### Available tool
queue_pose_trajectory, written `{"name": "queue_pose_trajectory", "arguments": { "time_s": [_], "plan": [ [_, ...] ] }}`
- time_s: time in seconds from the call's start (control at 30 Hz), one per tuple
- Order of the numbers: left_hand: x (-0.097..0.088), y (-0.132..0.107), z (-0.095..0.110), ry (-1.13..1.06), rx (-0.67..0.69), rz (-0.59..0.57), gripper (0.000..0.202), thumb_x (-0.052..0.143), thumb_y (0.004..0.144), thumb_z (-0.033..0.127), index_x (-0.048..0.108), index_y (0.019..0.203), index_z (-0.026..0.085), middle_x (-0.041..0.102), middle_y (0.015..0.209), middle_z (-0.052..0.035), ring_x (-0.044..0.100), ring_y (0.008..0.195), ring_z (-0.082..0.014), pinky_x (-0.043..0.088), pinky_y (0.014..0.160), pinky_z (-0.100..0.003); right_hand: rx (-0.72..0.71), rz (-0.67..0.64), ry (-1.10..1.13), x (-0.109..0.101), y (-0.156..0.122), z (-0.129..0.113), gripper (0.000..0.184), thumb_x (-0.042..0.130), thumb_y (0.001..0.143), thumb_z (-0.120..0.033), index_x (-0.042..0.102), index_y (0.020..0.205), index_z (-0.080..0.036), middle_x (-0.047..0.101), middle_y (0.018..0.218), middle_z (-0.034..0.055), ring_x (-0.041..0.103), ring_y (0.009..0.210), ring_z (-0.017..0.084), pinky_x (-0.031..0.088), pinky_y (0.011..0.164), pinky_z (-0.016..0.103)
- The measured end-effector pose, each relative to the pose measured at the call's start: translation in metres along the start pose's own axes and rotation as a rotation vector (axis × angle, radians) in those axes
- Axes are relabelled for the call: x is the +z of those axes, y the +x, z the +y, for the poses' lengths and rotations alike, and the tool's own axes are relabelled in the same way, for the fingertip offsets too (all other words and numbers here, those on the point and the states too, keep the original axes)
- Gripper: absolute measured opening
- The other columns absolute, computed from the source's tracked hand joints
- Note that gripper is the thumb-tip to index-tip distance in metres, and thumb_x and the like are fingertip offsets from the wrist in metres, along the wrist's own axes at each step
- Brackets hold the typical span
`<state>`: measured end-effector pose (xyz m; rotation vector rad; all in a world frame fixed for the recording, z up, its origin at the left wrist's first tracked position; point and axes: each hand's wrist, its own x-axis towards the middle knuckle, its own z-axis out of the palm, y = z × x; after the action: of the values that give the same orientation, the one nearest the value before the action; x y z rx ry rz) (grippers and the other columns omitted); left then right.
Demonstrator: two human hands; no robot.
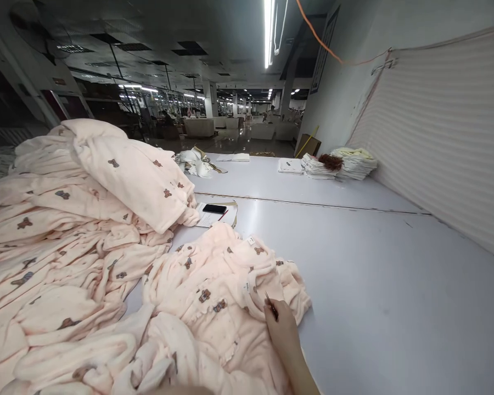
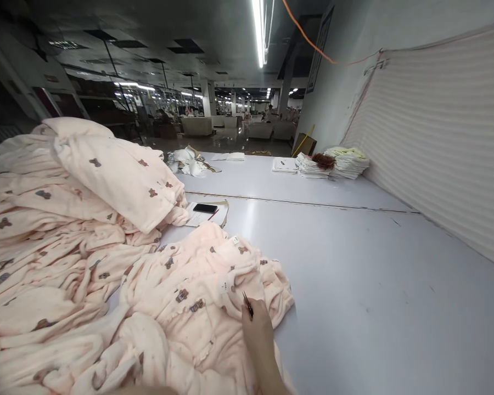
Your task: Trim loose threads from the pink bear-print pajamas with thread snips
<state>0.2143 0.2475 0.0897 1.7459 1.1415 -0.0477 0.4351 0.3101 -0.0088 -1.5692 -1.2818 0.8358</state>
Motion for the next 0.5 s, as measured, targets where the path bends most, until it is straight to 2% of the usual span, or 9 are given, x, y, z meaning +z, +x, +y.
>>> {"name": "queue_pose_trajectory", "arguments": {
  "time_s": [0.03,0.1,0.17,0.2,0.23,0.3,0.37,0.43,0.5],
  "plan": [
    [-0.009,0.005,0.008,0.023,0.006,-0.021,0.03,0.063,0.072,0.052,0.069,0.074,0.023,0.068,0.064,0.0031,0.064,0.058,-0.0183,0.049,0.054,-0.028,0.001,-0.003,0.002,-0.003,-0.006,0.004,0.021,0.055,0.075,-0.037,0.068,0.076,-0.019,0.065,0.079,0.0068,0.06,0.08,0.025,0.045,0.076,0.035],
    [-0.03,0.022,0.028,0.158,0.024,0.078,0.02,0.06,0.072,0.043,0.068,0.071,0.024,0.066,0.063,0.0031,0.064,0.059,-0.0197,0.047,0.053,-0.027,0.013,-0.003,0.018,-0.007,-0.018,0.011,0.023,0.057,0.074,-0.04,0.066,0.068,-0.02,0.064,0.07,0.0043,0.06,0.072,0.023,0.046,0.069,0.032],
    [-0.049,0.047,0.05,0.408,0.054,0.397,0.02,0.05,0.079,0.035,0.065,0.084,0.022,0.067,0.082,-0.0023,0.065,0.075,-0.022,0.048,0.066,-0.031,0.036,0.007,0.045,-0.008,-0.029,0.019,0.028,0.057,0.074,-0.045,0.065,0.065,-0.02,0.065,0.067,0.0029,0.06,0.068,0.021,0.048,0.065,0.029],
    [-0.054,0.06,0.059,0.47,0.071,0.494,0.026,0.048,0.08,0.034,0.062,0.096,0.02,0.065,0.097,-0.0074,0.063,0.09,-0.0252,0.047,0.076,-0.035,0.05,0.016,0.06,-0.008,-0.033,0.022,0.03,0.057,0.074,-0.048,0.065,0.065,-0.02,0.065,0.065,0.0025,0.061,0.067,0.021,0.048,0.064,0.029],
    [-0.057,0.073,0.067,0.512,0.089,0.54,0.029,0.049,0.079,0.033,0.06,0.101,0.018,0.063,0.104,-0.0102,0.06,0.095,-0.0269,0.046,0.08,-0.038,0.068,0.027,0.075,-0.009,-0.036,0.025,0.033,0.057,0.073,-0.051,0.065,0.064,-0.02,0.066,0.064,0.0022,0.061,0.065,0.021,0.049,0.062,0.028],
    [-0.052,0.094,0.074,0.54,0.121,0.518,0.03,0.053,0.076,0.033,0.06,0.101,0.017,0.061,0.104,-0.0121,0.059,0.095,-0.029,0.046,0.08,-0.04,0.114,0.064,0.107,-0.013,-0.037,0.027,0.038,0.057,0.072,-0.056,0.066,0.065,-0.02,0.066,0.06,0.0017,0.063,0.062,0.02,0.05,0.061,0.027],
    [-0.04,0.105,0.072,0.563,0.148,0.476,0.029,0.055,0.074,0.032,0.062,0.099,0.019,0.061,0.098,-0.0107,0.059,0.087,-0.0286,0.047,0.074,-0.041,0.174,0.13,0.142,-0.019,-0.03,0.024,0.041,0.054,0.075,-0.059,0.068,0.075,-0.02,0.07,0.065,0.0031,0.066,0.067,0.021,0.052,0.064,0.027],
    [-0.025,0.107,0.066,0.584,0.187,0.465,0.036,0.053,0.075,0.029,0.058,0.111,0.023,0.06,0.102,-0.0102,0.058,0.089,-0.0289,0.046,0.074,-0.042,0.226,0.21,0.185,-0.024,-0.017,0.017,0.043,0.053,0.078,-0.056,0.068,0.095,-0.02,0.073,0.089,0.0068,0.067,0.087,0.023,0.052,0.075,0.028],
    [-0.013,0.103,0.058,0.606,0.237,0.486,0.042,0.05,0.076,0.024,0.052,0.118,0.027,0.059,0.109,-0.0101,0.057,0.096,-0.0291,0.046,0.076,-0.044,0.247,0.267,0.237,-0.028,0.002,0.007,0.046,0.059,0.077,-0.052,0.063,0.11,-0.02,0.068,0.113,0.0089,0.06,0.108,0.025,0.048,0.087,0.029]
  ]
}}
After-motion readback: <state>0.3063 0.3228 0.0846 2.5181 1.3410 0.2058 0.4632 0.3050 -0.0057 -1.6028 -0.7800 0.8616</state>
